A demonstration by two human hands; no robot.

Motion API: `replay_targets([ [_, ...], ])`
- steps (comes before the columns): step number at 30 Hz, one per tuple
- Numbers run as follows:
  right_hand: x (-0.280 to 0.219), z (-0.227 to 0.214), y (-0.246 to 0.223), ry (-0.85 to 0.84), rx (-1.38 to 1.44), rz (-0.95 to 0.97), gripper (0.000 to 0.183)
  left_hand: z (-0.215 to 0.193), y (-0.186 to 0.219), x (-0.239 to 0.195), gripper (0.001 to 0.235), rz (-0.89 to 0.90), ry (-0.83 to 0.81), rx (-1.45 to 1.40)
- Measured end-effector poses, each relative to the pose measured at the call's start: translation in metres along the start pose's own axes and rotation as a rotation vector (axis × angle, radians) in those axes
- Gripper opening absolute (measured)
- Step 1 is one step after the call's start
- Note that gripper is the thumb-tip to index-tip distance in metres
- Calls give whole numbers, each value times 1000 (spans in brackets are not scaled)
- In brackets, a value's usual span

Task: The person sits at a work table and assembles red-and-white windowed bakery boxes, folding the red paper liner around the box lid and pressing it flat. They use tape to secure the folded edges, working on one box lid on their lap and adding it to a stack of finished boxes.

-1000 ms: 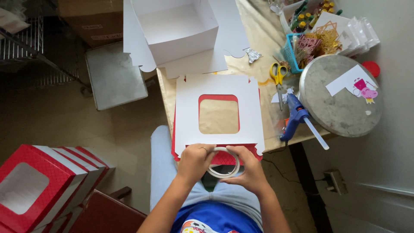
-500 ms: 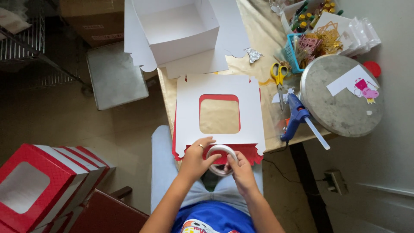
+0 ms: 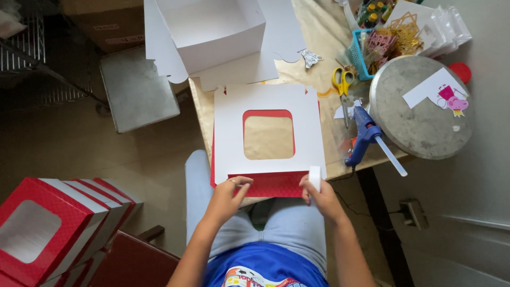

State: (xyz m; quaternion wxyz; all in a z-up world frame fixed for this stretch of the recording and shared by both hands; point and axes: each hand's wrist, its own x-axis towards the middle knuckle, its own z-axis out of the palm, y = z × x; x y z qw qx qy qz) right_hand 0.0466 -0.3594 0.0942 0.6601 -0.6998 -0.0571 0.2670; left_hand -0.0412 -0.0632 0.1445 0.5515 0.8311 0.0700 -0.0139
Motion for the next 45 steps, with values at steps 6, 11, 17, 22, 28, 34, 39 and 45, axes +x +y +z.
replay_targets([
  [6,60,-30,43,47,-507,430,50,-23,65,-5,21,-3,24,-171],
  [11,115,-58,41,79,-538,604,50,-28,71,10,20,266,30,-174],
  [17,148,-63,42,-82,-639,549,46,16,-4,32,24,279,86,405],
  [22,129,-75,60,39,-121,548,38,33,-27,29,34,277,192,420],
  [28,105,-59,-4,-5,732,480,27,47,-55,50,16,-76,137,308],
  [34,131,-56,10,-30,705,411,30,52,-47,54,24,-125,214,424],
  [39,167,-74,60,117,689,465,29,61,-61,52,50,-26,335,568],
  [45,155,-50,37,187,593,361,29,67,-81,51,74,35,392,593],
])
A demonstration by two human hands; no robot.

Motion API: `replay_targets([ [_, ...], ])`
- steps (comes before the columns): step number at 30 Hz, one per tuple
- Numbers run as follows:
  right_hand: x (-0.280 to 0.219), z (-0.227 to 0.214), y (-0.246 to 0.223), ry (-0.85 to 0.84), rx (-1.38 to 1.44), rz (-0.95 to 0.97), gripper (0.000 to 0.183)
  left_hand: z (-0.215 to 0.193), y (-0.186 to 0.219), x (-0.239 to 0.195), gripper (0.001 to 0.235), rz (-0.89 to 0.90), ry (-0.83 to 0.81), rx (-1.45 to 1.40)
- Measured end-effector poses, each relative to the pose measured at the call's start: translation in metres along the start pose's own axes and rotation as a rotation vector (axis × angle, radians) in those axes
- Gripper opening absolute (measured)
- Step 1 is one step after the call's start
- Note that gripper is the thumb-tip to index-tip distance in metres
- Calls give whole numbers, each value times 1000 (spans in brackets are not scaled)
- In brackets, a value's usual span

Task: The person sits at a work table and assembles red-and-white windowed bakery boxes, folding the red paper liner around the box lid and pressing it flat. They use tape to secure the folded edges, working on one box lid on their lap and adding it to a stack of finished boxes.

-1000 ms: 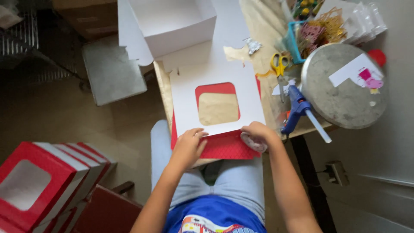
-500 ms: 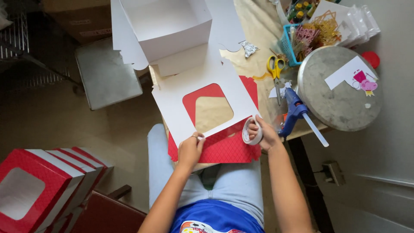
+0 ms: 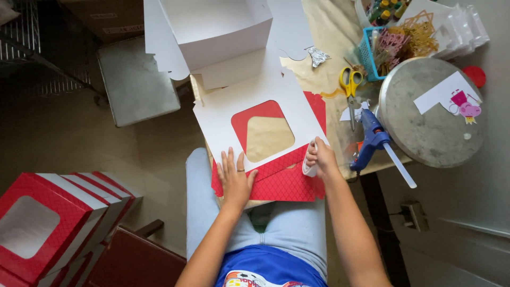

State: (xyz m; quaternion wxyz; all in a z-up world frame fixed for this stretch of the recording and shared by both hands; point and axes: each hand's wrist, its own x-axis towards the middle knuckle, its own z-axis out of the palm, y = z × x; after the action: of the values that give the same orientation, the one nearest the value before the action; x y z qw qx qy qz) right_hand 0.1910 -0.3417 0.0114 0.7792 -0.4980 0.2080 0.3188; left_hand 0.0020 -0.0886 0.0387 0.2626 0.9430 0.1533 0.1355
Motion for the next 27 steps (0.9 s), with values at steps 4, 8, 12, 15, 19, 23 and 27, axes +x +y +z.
replay_targets([
  [4,1,-2,-9,-63,-78,57,31,5,-4,-3,76,21,13,-42],
  [8,16,-8,-5,-38,-114,30,32,6,-5,-3,75,7,2,-24],
  [12,17,-9,-3,9,-74,-114,39,11,-6,-2,74,10,14,-12],
  [15,11,-10,-4,-22,-84,-98,41,10,-8,-4,75,-3,14,-15],
  [19,15,-15,-4,-16,-176,-25,37,9,-5,-2,73,-1,11,-28],
  [23,5,8,2,94,-145,-148,38,5,-6,-2,73,-15,-17,-6],
  [27,13,-13,-5,114,-90,-81,33,6,-5,-2,72,-18,-18,-27],
])
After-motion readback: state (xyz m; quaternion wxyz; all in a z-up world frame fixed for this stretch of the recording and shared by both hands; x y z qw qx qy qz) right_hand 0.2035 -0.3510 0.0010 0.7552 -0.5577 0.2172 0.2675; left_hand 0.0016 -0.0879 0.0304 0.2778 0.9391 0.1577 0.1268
